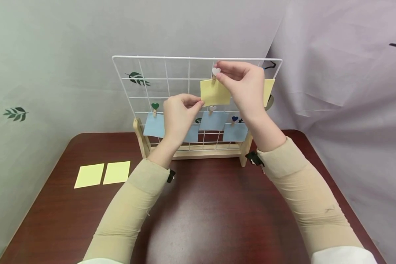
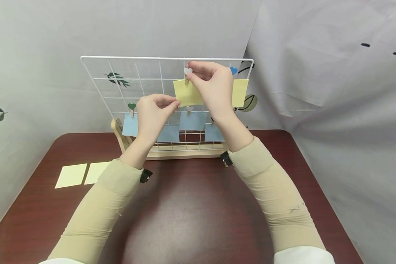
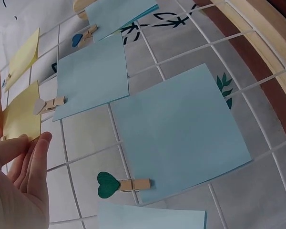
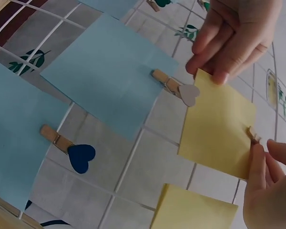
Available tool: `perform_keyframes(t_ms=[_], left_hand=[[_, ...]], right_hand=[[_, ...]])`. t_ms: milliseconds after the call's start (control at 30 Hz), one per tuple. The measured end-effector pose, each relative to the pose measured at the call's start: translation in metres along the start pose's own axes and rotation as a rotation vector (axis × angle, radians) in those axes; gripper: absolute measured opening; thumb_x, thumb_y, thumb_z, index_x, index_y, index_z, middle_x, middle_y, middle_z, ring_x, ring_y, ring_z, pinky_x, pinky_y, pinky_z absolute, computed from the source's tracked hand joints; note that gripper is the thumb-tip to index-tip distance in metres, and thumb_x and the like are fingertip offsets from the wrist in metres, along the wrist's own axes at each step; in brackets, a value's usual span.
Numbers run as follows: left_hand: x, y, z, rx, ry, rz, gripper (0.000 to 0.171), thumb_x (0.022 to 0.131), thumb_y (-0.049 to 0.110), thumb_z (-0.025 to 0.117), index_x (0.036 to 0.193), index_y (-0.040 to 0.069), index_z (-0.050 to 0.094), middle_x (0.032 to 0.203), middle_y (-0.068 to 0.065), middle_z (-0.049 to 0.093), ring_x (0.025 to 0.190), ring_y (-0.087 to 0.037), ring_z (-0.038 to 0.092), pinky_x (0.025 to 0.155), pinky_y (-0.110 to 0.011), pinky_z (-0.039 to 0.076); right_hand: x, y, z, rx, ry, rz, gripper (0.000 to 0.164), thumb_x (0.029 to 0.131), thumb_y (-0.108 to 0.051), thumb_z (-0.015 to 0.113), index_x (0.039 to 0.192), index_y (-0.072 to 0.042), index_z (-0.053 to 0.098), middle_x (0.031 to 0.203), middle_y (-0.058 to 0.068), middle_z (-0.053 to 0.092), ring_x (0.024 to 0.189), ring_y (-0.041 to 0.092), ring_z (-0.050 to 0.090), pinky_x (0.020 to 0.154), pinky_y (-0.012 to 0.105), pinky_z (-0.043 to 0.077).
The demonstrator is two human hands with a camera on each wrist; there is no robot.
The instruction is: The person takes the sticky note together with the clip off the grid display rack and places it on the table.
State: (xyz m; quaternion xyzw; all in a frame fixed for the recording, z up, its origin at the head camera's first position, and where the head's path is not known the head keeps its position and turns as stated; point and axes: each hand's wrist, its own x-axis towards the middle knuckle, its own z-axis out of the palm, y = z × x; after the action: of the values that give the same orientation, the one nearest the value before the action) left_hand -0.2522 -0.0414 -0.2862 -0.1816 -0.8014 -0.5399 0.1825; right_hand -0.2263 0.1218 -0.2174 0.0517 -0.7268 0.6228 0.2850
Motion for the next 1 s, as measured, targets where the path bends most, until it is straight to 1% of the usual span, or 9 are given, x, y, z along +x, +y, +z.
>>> perform_keyframes(t_ms=[133,267,433,567,700,867,1000], left_hand=[[0.001,0.001,0.000,-0.001,0.009,0.001,0.014,0.094,0.015,0.083,0.099,0.002,0.085,0.092,-0.013,0.083,0.079,-0.022,0.080,0.062,-0.011,0.051],[0.002,0.003,-0.001,-0.023,0.014,-0.004,0.015,0.095,0.014,0.082,0.103,0.001,0.084,0.093,-0.014,0.083,0.080,-0.022,0.080,0.062,-0.011,0.052],[0.007,0.007,-0.003,-0.031,0.015,0.002,0.018,0.095,0.014,0.082,0.107,0.001,0.083,0.093,-0.014,0.083,0.080,-0.023,0.080,0.058,-0.012,0.048],[0.009,0.007,-0.005,-0.008,0.010,0.003,0.016,0.095,0.016,0.082,0.102,0.002,0.084,0.091,-0.013,0.083,0.079,-0.023,0.079,0.057,-0.013,0.044],[0.010,0.007,-0.007,0.004,0.000,0.016,0.016,0.095,0.016,0.082,0.101,0.001,0.085,0.091,-0.014,0.083,0.079,-0.023,0.079,0.058,-0.012,0.044],[0.015,0.008,-0.010,0.018,0.005,0.037,0.015,0.095,0.014,0.082,0.100,0.000,0.084,0.092,-0.015,0.083,0.079,-0.025,0.079,0.060,-0.011,0.045],[0.017,0.011,-0.011,0.036,0.000,0.029,0.015,0.095,0.016,0.082,0.101,0.002,0.085,0.093,-0.014,0.083,0.081,-0.024,0.079,0.060,-0.011,0.044]], right_hand=[[0.001,0.003,0.004,0.055,0.051,-0.024,0.018,0.086,0.002,0.086,0.104,0.003,0.083,0.094,0.002,0.084,0.086,0.006,0.079,0.089,0.023,0.064],[0.002,0.004,0.008,0.094,0.087,-0.025,0.017,0.083,0.005,0.086,0.100,0.004,0.083,0.087,-0.001,0.083,0.083,0.007,0.079,0.086,0.023,0.064],[0.001,0.005,0.009,0.095,0.106,-0.020,0.016,0.083,0.006,0.087,0.098,0.002,0.084,0.087,0.000,0.083,0.083,0.007,0.079,0.088,0.024,0.064],[0.000,0.004,0.011,0.093,0.107,-0.022,0.016,0.083,0.006,0.087,0.098,0.003,0.084,0.088,0.001,0.083,0.084,0.006,0.079,0.090,0.025,0.064],[-0.001,0.004,0.013,0.082,0.111,-0.031,0.015,0.084,0.006,0.086,0.098,0.004,0.083,0.089,0.004,0.083,0.082,0.006,0.079,0.090,0.025,0.064],[0.000,0.002,0.015,0.074,0.114,-0.035,0.013,0.084,0.006,0.086,0.097,0.004,0.084,0.092,0.009,0.084,0.081,0.006,0.079,0.089,0.024,0.064],[0.001,0.002,0.015,0.096,0.128,-0.025,0.013,0.084,0.008,0.086,0.096,0.004,0.084,0.092,0.010,0.084,0.082,0.006,0.079,0.090,0.025,0.064]])
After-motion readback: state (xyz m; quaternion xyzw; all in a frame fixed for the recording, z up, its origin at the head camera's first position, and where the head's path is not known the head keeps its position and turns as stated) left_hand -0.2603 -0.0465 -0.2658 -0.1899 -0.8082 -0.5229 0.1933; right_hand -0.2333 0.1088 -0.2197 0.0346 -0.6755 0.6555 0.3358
